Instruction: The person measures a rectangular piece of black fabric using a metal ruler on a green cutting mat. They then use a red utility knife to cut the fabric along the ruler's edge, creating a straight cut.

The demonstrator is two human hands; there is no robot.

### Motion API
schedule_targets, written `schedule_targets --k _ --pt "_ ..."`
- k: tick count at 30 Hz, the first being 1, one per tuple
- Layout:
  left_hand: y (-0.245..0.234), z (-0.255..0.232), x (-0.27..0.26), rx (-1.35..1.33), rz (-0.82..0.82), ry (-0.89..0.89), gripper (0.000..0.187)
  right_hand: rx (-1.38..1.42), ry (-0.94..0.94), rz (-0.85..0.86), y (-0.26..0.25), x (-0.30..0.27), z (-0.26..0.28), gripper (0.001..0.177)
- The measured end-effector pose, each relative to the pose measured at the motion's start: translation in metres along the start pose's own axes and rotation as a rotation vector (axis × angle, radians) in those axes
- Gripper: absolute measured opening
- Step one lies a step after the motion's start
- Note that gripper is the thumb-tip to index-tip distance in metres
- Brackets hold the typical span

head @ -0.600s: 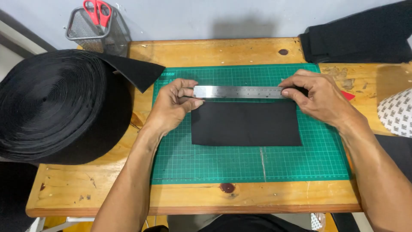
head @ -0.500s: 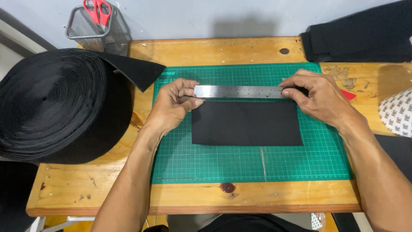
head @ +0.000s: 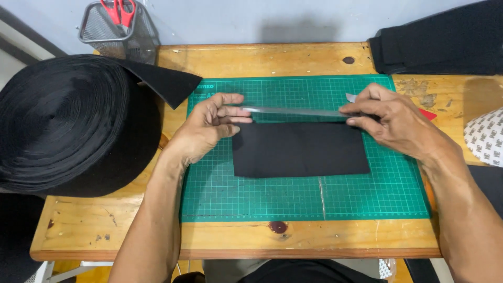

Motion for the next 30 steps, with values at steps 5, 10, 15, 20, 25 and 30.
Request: schedule_targets --k 5,10,15,20,25,30 --pt "-0.006 0.011 0.005 -0.055 -0.046 0.013 0.056 0.152 0.000 -0.047 -0.012 -0.003 0.008 0.031" --pt "-0.012 0.019 0.012 -0.081 -0.161 0.084 0.052 0.229 0.053 -0.014 -0.015 0.001 0.014 0.036" --pt "-0.004 0.009 0.008 -0.092 -0.226 -0.040 0.040 0.271 0.141 0.146 0.024 0.002 -0.017 0.028" --pt "-0.004 0.004 0.002 -0.116 -0.207 -0.109 0.025 0.249 0.097 0.116 0.018 0.007 -0.003 0.023" --pt "-0.004 0.006 0.004 0.046 -0.086 -0.014 0.030 0.221 -0.086 0.006 0.010 0.008 0.009 0.018" --pt "-0.001 0.000 -0.001 0.090 -0.114 -0.079 0.032 0.280 0.016 0.026 0.018 0.005 -0.001 0.015"
Point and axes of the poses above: each hand's wrist, its own x-axis towards the middle knuckle, its own y-axis out of the palm, z = x × y, the point moved 6 cm from there along x, towards the middle knuckle, and after that the axes turned 10 degrees about -x, right-handed, at the moved point
